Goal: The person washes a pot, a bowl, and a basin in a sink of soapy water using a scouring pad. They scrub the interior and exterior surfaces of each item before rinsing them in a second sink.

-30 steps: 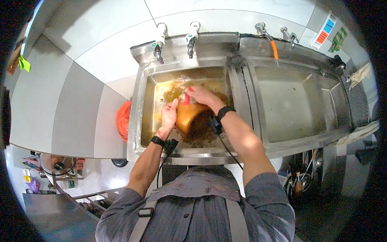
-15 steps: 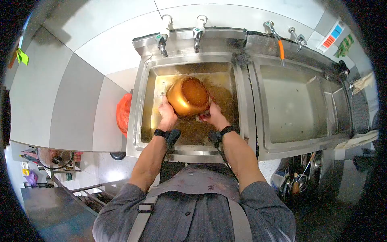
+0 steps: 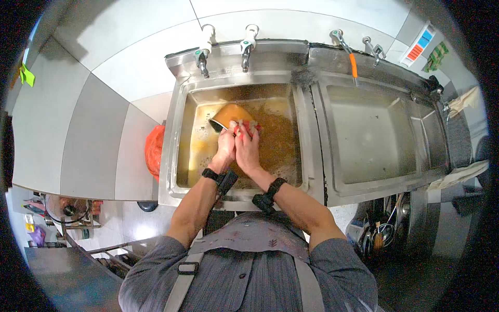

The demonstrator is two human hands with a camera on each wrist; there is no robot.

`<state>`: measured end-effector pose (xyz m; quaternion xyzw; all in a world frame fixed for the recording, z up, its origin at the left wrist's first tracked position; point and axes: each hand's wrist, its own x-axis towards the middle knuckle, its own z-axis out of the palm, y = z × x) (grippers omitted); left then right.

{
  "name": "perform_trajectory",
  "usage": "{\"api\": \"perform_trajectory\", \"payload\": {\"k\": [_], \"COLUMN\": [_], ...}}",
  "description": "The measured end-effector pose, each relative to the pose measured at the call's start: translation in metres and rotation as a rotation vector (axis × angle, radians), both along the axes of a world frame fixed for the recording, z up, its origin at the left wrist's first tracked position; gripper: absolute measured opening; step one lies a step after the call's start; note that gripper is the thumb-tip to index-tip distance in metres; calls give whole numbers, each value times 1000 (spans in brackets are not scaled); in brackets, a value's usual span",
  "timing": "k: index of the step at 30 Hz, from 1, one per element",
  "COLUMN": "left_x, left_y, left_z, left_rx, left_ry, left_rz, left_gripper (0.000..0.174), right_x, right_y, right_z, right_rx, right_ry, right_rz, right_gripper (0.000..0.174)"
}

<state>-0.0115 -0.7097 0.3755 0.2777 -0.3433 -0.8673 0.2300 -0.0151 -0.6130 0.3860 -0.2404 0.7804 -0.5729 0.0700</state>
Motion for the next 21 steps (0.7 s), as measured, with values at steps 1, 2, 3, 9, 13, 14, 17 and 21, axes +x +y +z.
{"api": "perform_trajectory", "payload": {"k": [1, 2, 3, 9, 13, 14, 17, 21], "left_x": [2, 6, 8, 16, 24, 26, 34, 48], "left_y": [0, 0, 0, -3, 4, 2, -6, -16], "left_z": [5, 9, 13, 1, 23, 23, 24, 27], "left_rx": [-19, 62, 58, -88, 71, 70, 68, 85], "left_ry": [-96, -57, -54, -104, 137, 162, 187, 147], "left_rz": [-89, -136, -139, -227, -151, -158, -164, -198], "left_gripper": [31, 29, 29, 28, 29, 30, 32, 34], "right_x": [-2, -5, -9, -51, -66, -68, -78, -95], "right_y": [2, 3, 5, 11, 9, 11, 8, 7], "right_z": [-5, -10, -16, 12, 23, 26, 28, 23], "right_rx": [-4, 60, 125, 81, -33, -58, -180, -184], "right_ry": [4, 148, 292, 474, 222, 235, 172, -280], "right_rz": [-5, -9, -13, -26, 24, 95, 227, 425], "right_gripper": [50, 49, 48, 41, 40, 41, 38, 40]}}
